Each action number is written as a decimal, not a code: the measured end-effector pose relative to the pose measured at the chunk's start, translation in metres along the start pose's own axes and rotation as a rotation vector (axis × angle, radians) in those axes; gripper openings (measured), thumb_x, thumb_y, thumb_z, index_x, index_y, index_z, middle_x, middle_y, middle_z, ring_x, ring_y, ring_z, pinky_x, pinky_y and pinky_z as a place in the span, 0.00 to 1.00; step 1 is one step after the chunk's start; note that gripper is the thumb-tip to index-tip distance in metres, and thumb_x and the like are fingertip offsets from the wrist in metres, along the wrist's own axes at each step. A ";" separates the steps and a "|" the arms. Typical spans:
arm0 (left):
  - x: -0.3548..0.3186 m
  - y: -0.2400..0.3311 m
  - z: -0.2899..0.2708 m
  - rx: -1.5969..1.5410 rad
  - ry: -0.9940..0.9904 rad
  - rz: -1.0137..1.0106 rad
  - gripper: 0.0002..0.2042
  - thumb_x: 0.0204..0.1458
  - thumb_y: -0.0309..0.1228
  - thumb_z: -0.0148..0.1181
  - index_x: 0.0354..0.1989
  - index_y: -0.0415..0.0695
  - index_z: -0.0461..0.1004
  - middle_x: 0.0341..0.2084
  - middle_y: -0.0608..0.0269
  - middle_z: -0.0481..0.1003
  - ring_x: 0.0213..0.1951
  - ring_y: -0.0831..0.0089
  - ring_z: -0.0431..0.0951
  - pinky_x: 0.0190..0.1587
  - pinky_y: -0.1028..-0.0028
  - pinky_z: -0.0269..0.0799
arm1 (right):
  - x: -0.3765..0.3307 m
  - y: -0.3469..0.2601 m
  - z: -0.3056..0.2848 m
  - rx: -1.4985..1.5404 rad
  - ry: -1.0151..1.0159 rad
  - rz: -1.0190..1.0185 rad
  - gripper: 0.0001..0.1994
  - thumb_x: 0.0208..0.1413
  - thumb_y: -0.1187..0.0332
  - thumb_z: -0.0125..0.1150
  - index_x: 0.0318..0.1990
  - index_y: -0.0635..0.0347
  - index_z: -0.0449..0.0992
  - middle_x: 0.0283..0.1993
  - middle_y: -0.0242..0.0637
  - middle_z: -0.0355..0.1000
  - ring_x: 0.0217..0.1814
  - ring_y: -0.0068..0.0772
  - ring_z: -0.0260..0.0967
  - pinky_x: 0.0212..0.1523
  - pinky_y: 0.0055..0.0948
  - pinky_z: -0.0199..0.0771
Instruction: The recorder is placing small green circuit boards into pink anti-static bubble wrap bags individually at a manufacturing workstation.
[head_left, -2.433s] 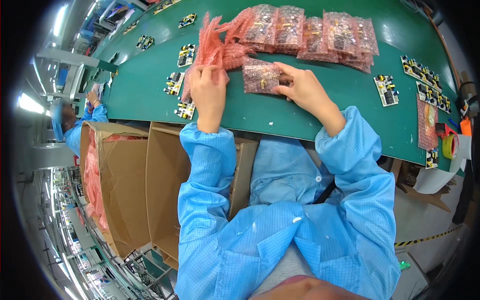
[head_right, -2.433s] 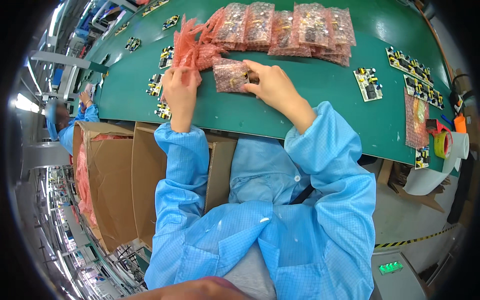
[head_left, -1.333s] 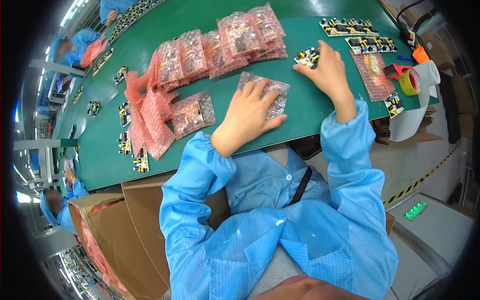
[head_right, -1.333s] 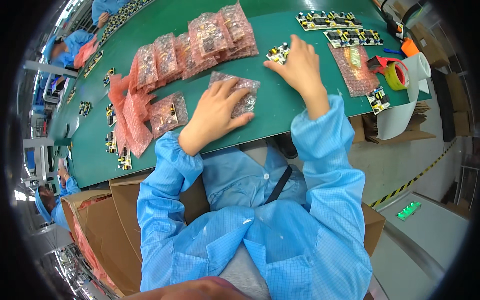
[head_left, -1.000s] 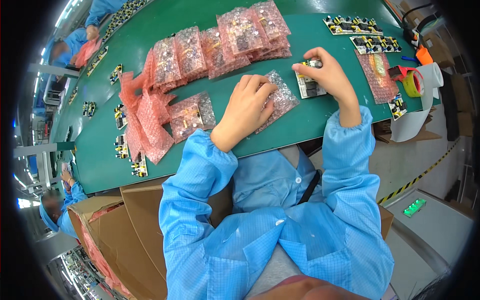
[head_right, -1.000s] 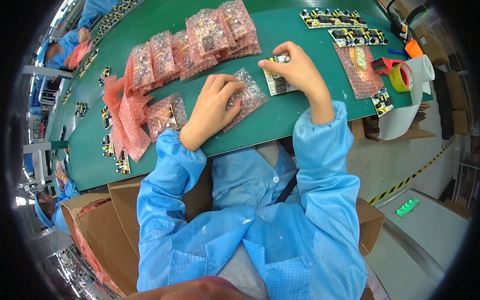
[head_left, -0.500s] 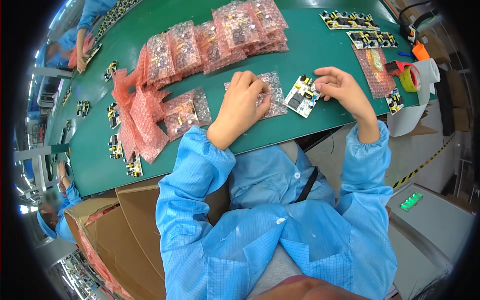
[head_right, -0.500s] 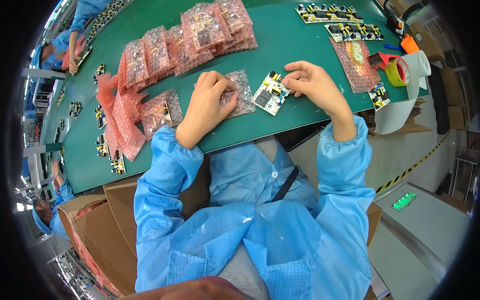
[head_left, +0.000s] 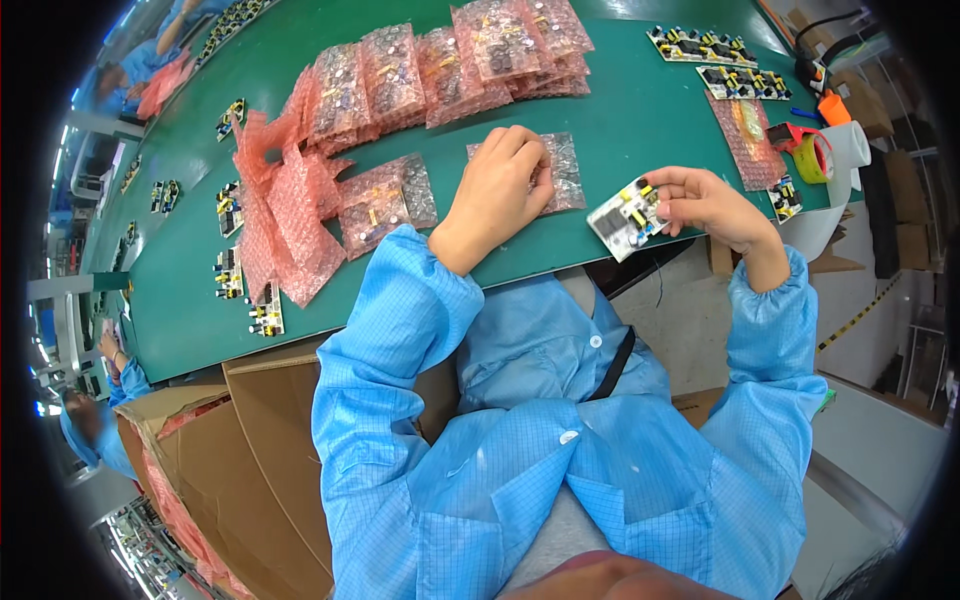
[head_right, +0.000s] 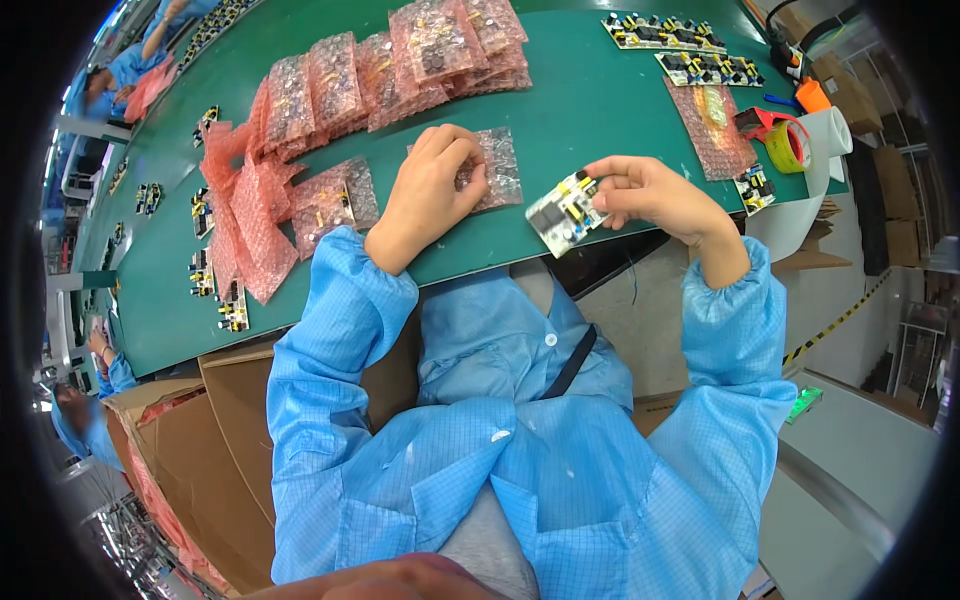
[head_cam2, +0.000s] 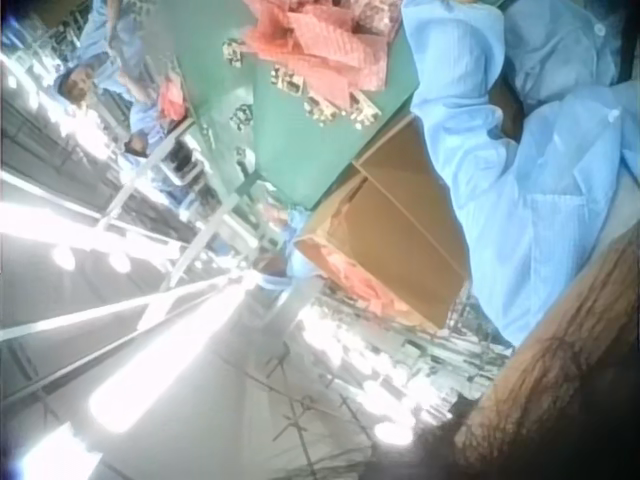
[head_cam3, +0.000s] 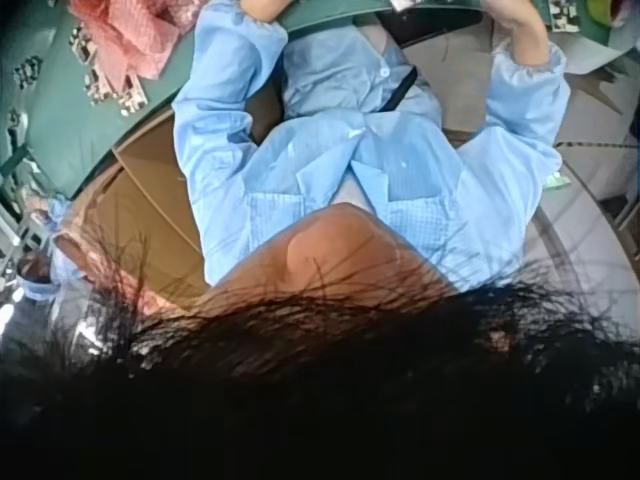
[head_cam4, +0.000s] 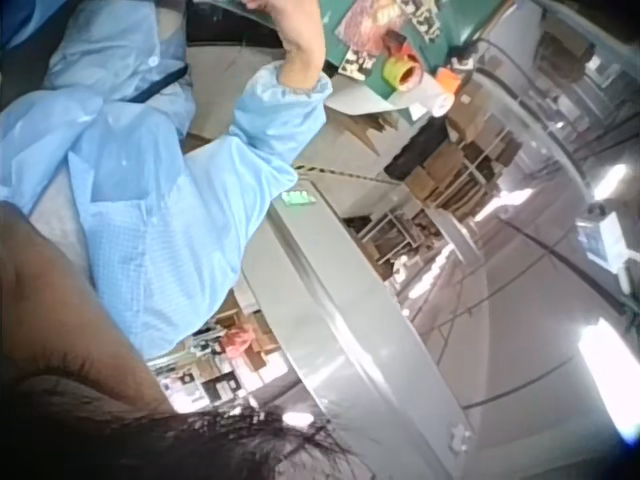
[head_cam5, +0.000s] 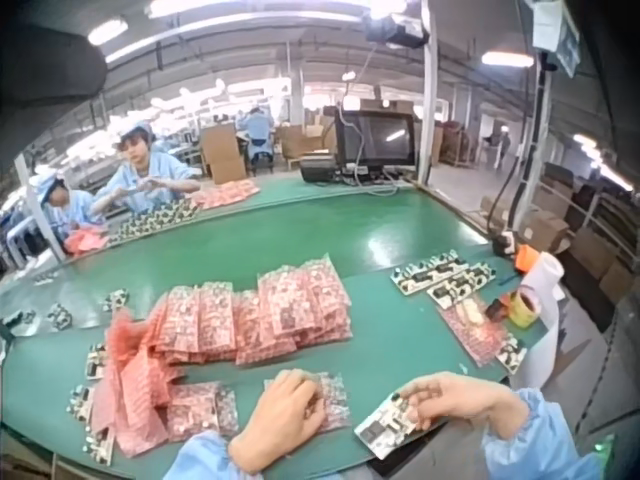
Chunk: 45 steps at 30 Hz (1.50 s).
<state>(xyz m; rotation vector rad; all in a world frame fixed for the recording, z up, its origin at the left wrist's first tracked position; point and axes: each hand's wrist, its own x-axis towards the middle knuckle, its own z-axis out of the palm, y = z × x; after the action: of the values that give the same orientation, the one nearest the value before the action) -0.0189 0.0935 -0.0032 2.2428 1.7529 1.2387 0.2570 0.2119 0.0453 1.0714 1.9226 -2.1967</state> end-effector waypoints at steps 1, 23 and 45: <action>0.000 0.000 -0.001 -0.009 0.000 0.003 0.05 0.44 0.21 0.62 0.29 0.38 0.73 0.36 0.57 0.72 0.40 0.57 0.73 0.43 0.63 0.72 | -0.002 0.002 0.004 0.138 0.059 -0.030 0.23 0.59 0.72 0.60 0.61 0.69 0.66 0.43 0.33 0.74 0.37 0.20 0.72 0.40 0.21 0.75; 0.000 -0.008 -0.003 -0.174 0.061 0.080 0.06 0.47 0.22 0.64 0.32 0.41 0.74 0.42 0.58 0.72 0.45 0.56 0.73 0.47 0.62 0.71 | 0.024 -0.003 0.033 0.152 0.275 -0.152 0.22 0.58 0.71 0.64 0.58 0.62 0.66 0.41 0.34 0.76 0.40 0.21 0.73 0.42 0.19 0.72; -0.002 -0.006 0.000 -0.243 0.044 0.003 0.05 0.48 0.24 0.66 0.34 0.42 0.79 0.45 0.57 0.74 0.48 0.58 0.74 0.49 0.64 0.73 | 0.033 -0.004 0.050 0.026 0.306 -0.178 0.22 0.55 0.71 0.67 0.56 0.61 0.68 0.33 0.24 0.75 0.24 0.07 0.58 0.23 0.12 0.51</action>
<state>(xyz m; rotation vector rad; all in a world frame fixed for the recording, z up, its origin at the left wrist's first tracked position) -0.0233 0.0935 -0.0074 2.0983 1.5173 1.4252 0.2071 0.1817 0.0318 1.3601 2.1949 -2.2630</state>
